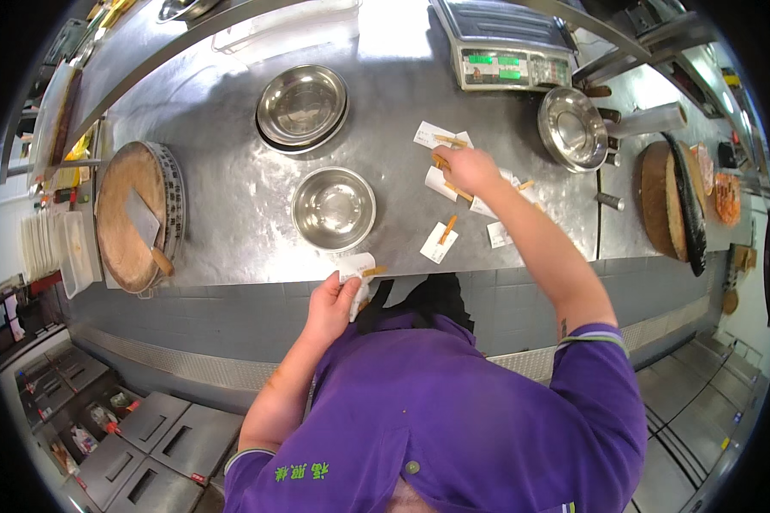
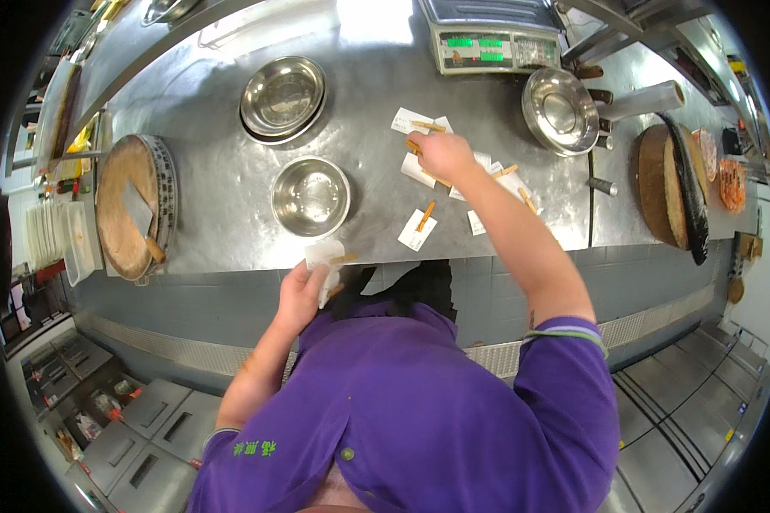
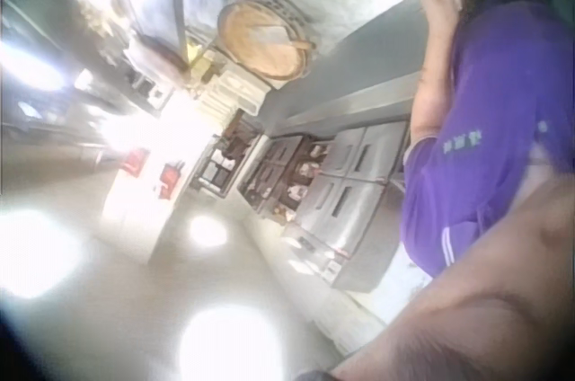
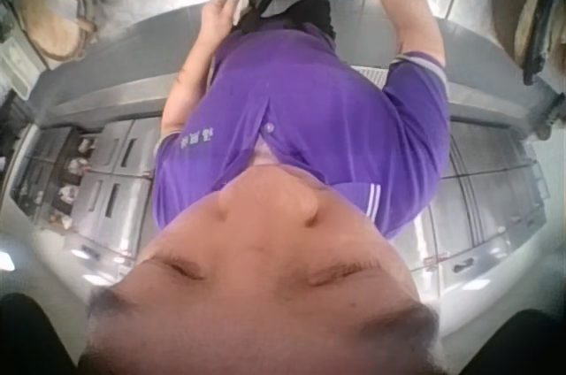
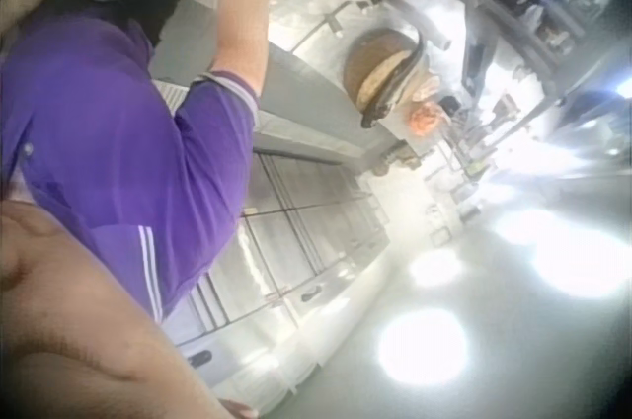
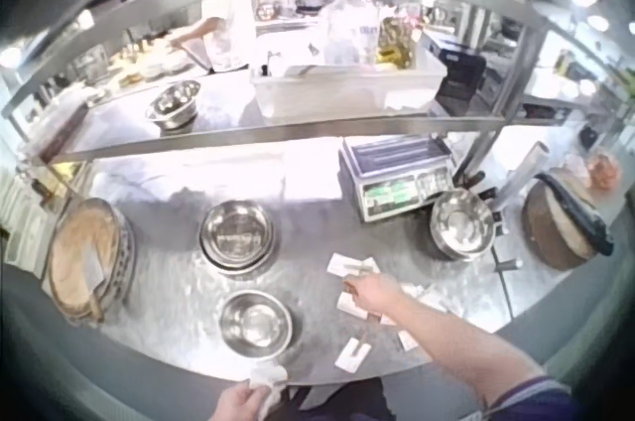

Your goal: The person moves a metal cart, retrieves small white packets and wooden sticks, and assembles them into bundles on a stainless steel counter. They then wash dark seaweed in a sink and retrieve metal food containers from a refrigerator.

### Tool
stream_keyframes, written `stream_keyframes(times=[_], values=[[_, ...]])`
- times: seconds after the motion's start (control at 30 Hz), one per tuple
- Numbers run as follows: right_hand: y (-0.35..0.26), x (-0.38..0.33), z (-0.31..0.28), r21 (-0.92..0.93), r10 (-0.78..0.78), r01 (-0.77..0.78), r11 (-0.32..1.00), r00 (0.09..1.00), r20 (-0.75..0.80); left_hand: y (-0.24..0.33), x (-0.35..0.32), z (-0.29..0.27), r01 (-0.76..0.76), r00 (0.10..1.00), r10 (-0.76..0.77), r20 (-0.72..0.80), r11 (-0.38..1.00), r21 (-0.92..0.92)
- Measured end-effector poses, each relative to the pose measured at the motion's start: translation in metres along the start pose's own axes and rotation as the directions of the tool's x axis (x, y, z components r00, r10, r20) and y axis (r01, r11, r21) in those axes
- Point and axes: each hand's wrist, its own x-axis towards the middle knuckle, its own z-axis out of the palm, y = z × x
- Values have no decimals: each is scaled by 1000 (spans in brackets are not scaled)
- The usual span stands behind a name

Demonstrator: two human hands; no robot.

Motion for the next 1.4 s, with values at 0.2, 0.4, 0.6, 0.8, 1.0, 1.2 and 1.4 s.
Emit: stream_keyframes(times=[0.2, 0.4, 0.6, 0.8, 1.0, 1.2, 1.4], values=[[9, 27, 3, -164, -107, 127, 978, 986, 126, 2, 0, 21, 89, 994, -83, 69, 991, -98], [33, -29, -59, 308, 154, -104, 946, 978, -142, 36, 26, 72, 100, 980, -81, 183, 990, -98], [115, -152, -88, 925, 444, -184, 332, 896, 19, 46, 84, 132, 80, 979, -50, 198, 985, -150], [160, -204, -41, 960, 399, -254, -117, 874, 279, -23, 130, 124, 2, 984, 61, -168, 935, 354], [115, -202, -37, 909, 220, -270, -318, 912, 347, -45, 17, 97, 50, 993, 24, -114, 798, 601], [68, -189, -63, 941, 156, -272, -201, 940, 305, -190, -80, 66, 331, 929, -204, -309, 831, 447], [63, -147, -167, 999, 187, -43, 23, 982, 38, -380, -205, 34, 527, 681, -472, -560, 847, -74]])
